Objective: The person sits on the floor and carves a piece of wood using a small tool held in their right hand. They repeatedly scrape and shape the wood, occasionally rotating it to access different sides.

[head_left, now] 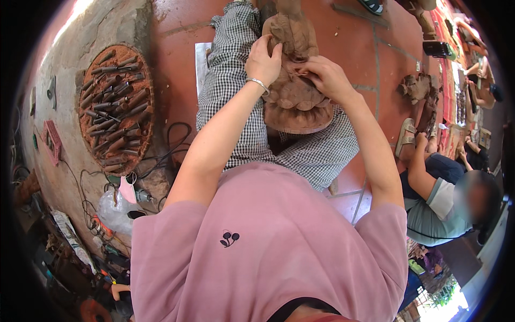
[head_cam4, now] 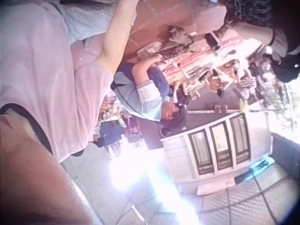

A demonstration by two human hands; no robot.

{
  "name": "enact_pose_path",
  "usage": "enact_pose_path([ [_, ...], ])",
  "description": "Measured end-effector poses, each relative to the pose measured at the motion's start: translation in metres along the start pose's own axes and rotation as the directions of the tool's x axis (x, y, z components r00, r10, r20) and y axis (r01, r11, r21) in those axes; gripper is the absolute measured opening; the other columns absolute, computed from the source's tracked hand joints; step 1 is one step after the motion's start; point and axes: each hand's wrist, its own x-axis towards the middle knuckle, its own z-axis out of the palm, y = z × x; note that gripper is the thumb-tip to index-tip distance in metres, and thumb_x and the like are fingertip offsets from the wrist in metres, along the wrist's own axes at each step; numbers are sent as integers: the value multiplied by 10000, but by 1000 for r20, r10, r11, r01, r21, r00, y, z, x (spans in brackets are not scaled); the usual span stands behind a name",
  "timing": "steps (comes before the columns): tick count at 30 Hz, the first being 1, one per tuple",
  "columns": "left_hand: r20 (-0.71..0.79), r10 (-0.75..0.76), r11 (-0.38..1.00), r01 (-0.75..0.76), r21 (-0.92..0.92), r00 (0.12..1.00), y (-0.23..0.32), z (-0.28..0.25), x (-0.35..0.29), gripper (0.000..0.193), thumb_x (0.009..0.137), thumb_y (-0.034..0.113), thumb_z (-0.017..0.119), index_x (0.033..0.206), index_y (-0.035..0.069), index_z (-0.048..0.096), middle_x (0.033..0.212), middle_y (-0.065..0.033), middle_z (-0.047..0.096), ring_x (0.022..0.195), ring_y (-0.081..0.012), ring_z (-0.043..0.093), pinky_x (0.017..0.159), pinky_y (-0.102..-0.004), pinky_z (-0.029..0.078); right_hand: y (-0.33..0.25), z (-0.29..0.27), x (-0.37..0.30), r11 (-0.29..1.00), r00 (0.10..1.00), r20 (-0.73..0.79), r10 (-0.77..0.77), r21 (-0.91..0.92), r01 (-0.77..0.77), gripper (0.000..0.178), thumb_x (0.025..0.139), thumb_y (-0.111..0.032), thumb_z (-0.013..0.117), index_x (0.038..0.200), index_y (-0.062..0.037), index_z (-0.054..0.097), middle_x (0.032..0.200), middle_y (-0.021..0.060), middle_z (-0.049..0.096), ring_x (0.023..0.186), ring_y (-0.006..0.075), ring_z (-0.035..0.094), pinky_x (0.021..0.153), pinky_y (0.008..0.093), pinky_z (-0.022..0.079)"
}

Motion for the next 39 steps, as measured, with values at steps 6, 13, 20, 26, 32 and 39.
enact_pose_path([
  [6, 22, -34, 999, 34, 11, 999, 6, 0, 1, 440, 913, 361, 592, 1261, 93, 571, 1304, -108, 587, 1156, -311, 589, 936, -430, 483, -7, 13, 13, 999, 999, -24, -40, -17, 40, 123, 802, -97, 687, 921, -67, 684, 874, 51, 631, 898, 255, 610, 768, 373, 515],
  [13, 4, -19, 999, 19, -27, 1000, 1, 0, 1, 438, 911, 367, 594, 1252, 93, 580, 1298, -111, 591, 1154, -314, 589, 935, -435, 483, 11, -12, -6, 1000, 999, 44, 3, -10, -3, 145, 774, -53, 701, 918, -53, 696, 871, 56, 628, 885, 258, 602, 776, 375, 507],
  [20, 18, -22, 1000, 22, 5, 1000, 3, -2, 3, 443, 910, 374, 593, 1254, 96, 582, 1298, -106, 590, 1149, -316, 591, 939, -432, 481, -7, 4, 9, 998, 998, -29, -55, 9, 55, 119, 788, -97, 700, 903, -70, 716, 878, 38, 624, 890, 239, 600, 787, 369, 517],
  [26, 16, -31, 999, 32, -7, 999, 4, -1, 1, 452, 909, 384, 592, 1261, 100, 580, 1309, -99, 586, 1163, -312, 585, 944, -435, 478, -2, -24, 3, 983, 992, 127, -25, -175, 47, 145, 789, -152, 705, 922, -97, 723, 898, 29, 638, 903, 242, 600, 811, 369, 505],
  [32, 4, -25, 999, 25, -24, 1000, 3, 0, 2, 440, 901, 377, 603, 1248, 106, 587, 1304, -94, 590, 1149, -313, 593, 932, -436, 484, -1, -54, 5, 972, 993, -74, -86, -227, 67, 134, 779, -131, 692, 901, -79, 709, 931, 11, 659, 921, 230, 594, 832, 366, 487],
  [39, -2, -26, 999, 26, -34, 1000, 3, 2, 0, 444, 897, 376, 609, 1245, 100, 588, 1293, -102, 594, 1140, -314, 597, 928, -429, 488, 6, -14, -4, 977, 987, 56, -153, -144, 160, 168, 760, -54, 672, 925, -35, 694, 966, 44, 677, 918, 255, 607, 803, 376, 513],
])
